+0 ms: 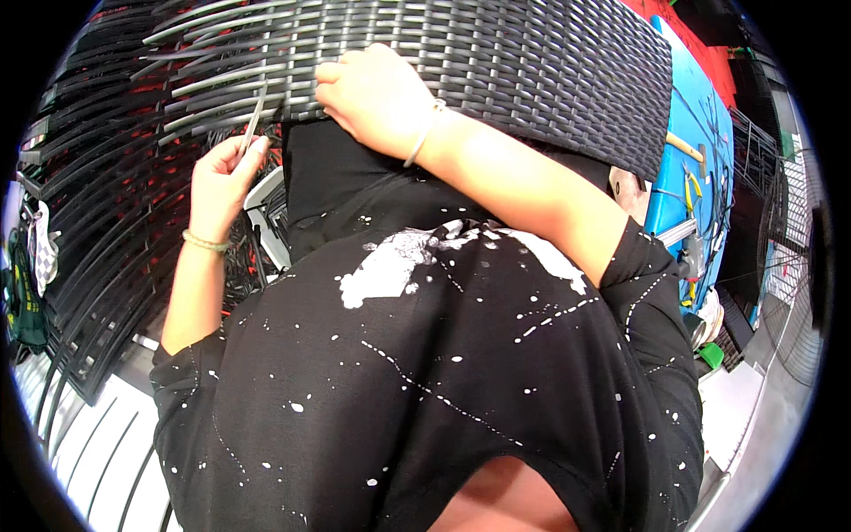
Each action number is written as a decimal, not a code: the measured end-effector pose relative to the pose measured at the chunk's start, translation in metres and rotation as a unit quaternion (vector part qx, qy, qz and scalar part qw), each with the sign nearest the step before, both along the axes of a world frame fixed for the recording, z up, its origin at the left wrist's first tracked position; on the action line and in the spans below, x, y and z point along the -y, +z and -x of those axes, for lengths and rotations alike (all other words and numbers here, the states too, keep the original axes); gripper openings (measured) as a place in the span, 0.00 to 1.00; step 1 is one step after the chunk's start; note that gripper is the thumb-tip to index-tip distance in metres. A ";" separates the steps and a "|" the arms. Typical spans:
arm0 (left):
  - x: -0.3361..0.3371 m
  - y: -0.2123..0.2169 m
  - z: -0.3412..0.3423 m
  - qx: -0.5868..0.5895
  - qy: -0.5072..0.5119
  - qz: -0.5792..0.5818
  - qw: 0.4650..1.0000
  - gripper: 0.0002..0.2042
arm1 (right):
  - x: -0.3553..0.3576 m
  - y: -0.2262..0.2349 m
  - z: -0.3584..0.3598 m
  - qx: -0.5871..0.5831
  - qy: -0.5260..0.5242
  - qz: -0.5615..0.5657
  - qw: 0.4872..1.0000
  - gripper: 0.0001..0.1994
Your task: The person weaves black plastic strips into a grid-like mat while seated on the floor. They thread the strips through the existing weave, adjust the alignment, and use pliers to secure the ends.
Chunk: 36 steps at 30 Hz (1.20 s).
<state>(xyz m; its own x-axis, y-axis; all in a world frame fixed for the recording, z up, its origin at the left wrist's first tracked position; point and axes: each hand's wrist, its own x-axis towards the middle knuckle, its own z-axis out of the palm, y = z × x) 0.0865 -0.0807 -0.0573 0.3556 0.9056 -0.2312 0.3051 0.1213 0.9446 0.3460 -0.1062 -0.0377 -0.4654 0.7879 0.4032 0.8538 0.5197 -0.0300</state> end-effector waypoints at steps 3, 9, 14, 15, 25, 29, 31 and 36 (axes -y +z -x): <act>0.011 -0.015 -0.020 0.041 0.059 0.005 0.997 0.09 | 0.006 -0.009 0.003 -0.057 -0.024 0.016 0.998 0.06; 0.019 -0.008 -0.043 0.042 0.101 0.046 0.993 0.09 | 0.015 -0.005 0.001 -0.061 0.007 -0.009 0.998 0.05; 0.021 -0.005 -0.052 0.040 0.115 0.060 0.991 0.10 | 0.006 -0.008 0.005 -0.086 -0.011 0.003 0.996 0.05; 0.020 -0.006 -0.052 0.035 0.117 0.061 0.991 0.11 | 0.007 -0.010 0.008 -0.094 -0.012 0.002 0.996 0.05; 0.023 -0.005 -0.054 0.075 0.142 0.087 0.983 0.10 | 0.020 -0.010 0.006 -0.193 0.012 0.033 0.980 0.06; 0.022 -0.001 -0.056 0.057 0.161 0.074 0.982 0.11 | 0.019 -0.014 0.007 -0.194 0.003 0.040 0.980 0.04; 0.023 -0.004 -0.054 0.049 0.163 0.050 0.984 0.11 | 0.018 -0.015 0.008 -0.189 0.000 0.037 0.981 0.04; 0.026 -0.008 -0.055 0.065 0.173 0.031 0.982 0.11 | 0.017 -0.013 0.010 -0.169 -0.008 0.037 0.985 0.04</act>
<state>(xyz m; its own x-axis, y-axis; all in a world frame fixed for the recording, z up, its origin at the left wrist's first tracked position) 0.1410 -0.1070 -0.0653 0.0592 0.9632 -0.2623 0.1139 0.2545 0.9603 0.3355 -0.1235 -0.0508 -0.3007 0.8271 0.4747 0.7970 0.4913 -0.3512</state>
